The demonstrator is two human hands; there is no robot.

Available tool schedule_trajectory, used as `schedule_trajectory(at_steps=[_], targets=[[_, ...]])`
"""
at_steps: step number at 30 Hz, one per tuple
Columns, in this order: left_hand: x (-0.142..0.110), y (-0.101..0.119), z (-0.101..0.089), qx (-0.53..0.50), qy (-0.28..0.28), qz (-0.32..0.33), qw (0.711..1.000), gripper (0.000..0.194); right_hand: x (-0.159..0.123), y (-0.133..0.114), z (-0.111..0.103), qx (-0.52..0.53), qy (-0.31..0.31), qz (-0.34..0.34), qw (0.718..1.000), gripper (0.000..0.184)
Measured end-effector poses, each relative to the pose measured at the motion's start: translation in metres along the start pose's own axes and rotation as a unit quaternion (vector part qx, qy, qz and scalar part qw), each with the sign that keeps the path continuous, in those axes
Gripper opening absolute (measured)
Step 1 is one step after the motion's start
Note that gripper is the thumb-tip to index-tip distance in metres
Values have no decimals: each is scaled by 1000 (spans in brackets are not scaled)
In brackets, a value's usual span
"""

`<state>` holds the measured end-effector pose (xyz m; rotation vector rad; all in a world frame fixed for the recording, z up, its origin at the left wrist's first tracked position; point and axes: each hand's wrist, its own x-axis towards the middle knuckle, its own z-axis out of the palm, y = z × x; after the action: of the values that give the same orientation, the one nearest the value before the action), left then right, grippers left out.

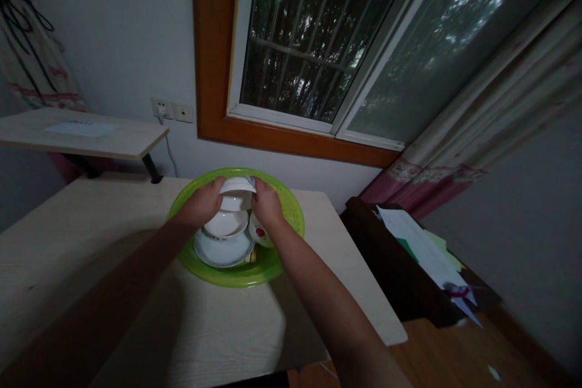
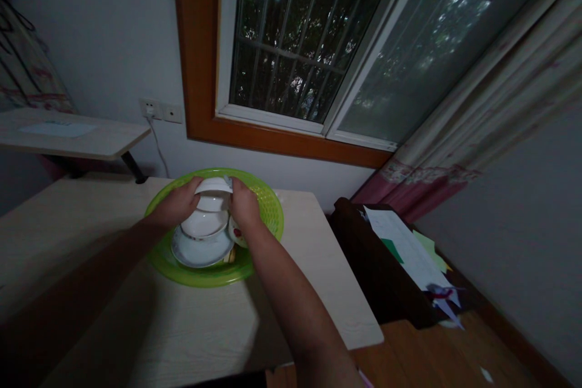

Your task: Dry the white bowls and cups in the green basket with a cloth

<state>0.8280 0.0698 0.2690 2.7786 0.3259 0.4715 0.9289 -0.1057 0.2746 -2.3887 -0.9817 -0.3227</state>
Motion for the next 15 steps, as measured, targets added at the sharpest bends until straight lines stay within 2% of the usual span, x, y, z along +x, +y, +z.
schedule_trajectory(at_steps=[5,9,12,15], targets=[[-1,1,-1,19,-7,8,1000,48,-5,-12,-8,-66,-26,-32,997,51],[1,-3,1,-22,28,27,999,45,-3,-9,-3,2,1,-8,1000,49],[3,-3,2,-46,56,26,997,41,2,0,3,64,17,35,997,38],[4,-3,2,-53,46,0,998,41,7,7,8,97,33,82,991,27]])
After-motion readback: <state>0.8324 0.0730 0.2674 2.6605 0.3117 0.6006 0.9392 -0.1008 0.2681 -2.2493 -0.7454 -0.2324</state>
